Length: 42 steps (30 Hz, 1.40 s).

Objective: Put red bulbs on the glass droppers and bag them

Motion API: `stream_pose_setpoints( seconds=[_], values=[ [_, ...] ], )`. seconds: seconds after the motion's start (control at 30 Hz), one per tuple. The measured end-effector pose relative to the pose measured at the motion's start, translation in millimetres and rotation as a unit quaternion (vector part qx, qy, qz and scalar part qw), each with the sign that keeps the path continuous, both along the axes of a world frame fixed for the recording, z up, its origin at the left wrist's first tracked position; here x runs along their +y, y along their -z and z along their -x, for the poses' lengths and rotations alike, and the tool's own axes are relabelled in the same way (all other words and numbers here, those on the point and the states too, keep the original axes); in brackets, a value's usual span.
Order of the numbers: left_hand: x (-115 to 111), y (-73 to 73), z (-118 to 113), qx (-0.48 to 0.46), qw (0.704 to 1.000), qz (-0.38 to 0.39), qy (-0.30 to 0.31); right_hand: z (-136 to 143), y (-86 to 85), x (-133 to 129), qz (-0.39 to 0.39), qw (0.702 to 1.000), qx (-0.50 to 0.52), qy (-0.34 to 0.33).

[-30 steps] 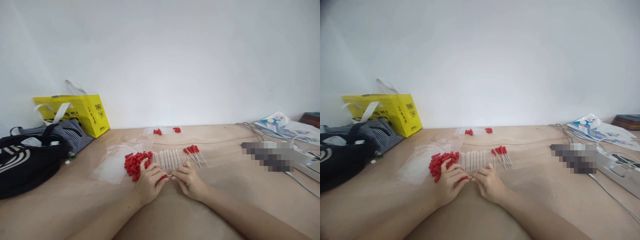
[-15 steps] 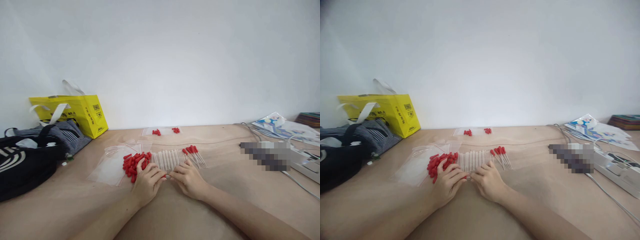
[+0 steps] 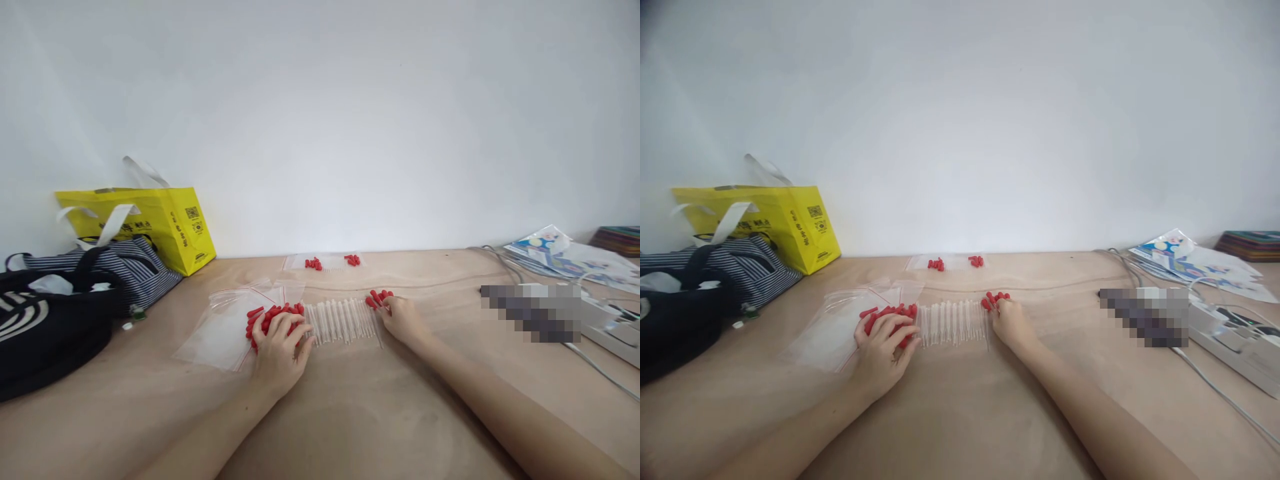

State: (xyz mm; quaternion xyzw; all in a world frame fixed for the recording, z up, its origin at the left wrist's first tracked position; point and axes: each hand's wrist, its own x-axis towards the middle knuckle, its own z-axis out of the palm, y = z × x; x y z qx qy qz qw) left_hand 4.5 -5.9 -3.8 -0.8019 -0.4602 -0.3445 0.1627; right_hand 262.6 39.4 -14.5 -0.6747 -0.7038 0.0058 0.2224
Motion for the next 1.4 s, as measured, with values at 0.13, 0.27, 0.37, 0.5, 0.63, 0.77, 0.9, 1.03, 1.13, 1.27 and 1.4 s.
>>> stream_pose_setpoints(
  seconds=[0.13,0.27,0.37,0.5,0.63,0.77,0.9,1.03,1.13,1.27,1.4],
  values=[
    [-1.7,-2.0,0.2,-0.005,1.000,-0.010,0.004,5.6,2.1,-1.5,0.011,1.000,-0.017,0.018],
    [-1.4,-3.6,0.1,-0.010,1.000,-0.007,0.003,5.5,3.4,-1.1,0.016,0.999,-0.035,0.031],
    [-0.7,-3.5,0.2,-0.008,1.000,-0.008,-0.001,5.0,3.0,-1.8,0.016,0.998,-0.045,0.036],
    [1.0,-2.1,1.8,0.001,1.000,-0.010,-0.011,8.1,-1.0,-7.7,-0.002,0.997,-0.060,0.046],
    [1.3,-2.3,3.6,0.003,0.999,-0.006,-0.035,14.7,-6.4,-17.4,-0.014,0.995,-0.082,0.049],
    [0.7,-5.3,5.4,0.010,0.998,0.018,-0.060,20.0,-8.5,-23.6,0.026,0.996,-0.082,0.037],
    [3.1,-6.1,7.6,0.024,0.995,0.028,-0.089,22.3,-9.0,-23.9,0.057,0.994,-0.078,0.043],
    [5.2,-5.6,7.7,0.048,0.991,0.032,-0.118,24.3,-11.9,-22.2,0.098,0.990,-0.079,0.058],
    [3.4,-7.7,6.9,0.076,0.987,0.033,-0.135,26.2,-14.8,-21.4,0.141,0.985,-0.078,0.066],
    [-0.2,-11.3,7.3,0.115,0.984,0.020,-0.135,28.0,-16.5,-21.4,0.154,0.983,-0.077,0.066],
    [-0.9,-12.3,8.4,0.129,0.984,0.006,-0.125,27.9,-15.7,-23.3,0.141,0.985,-0.069,0.070]
  ],
)
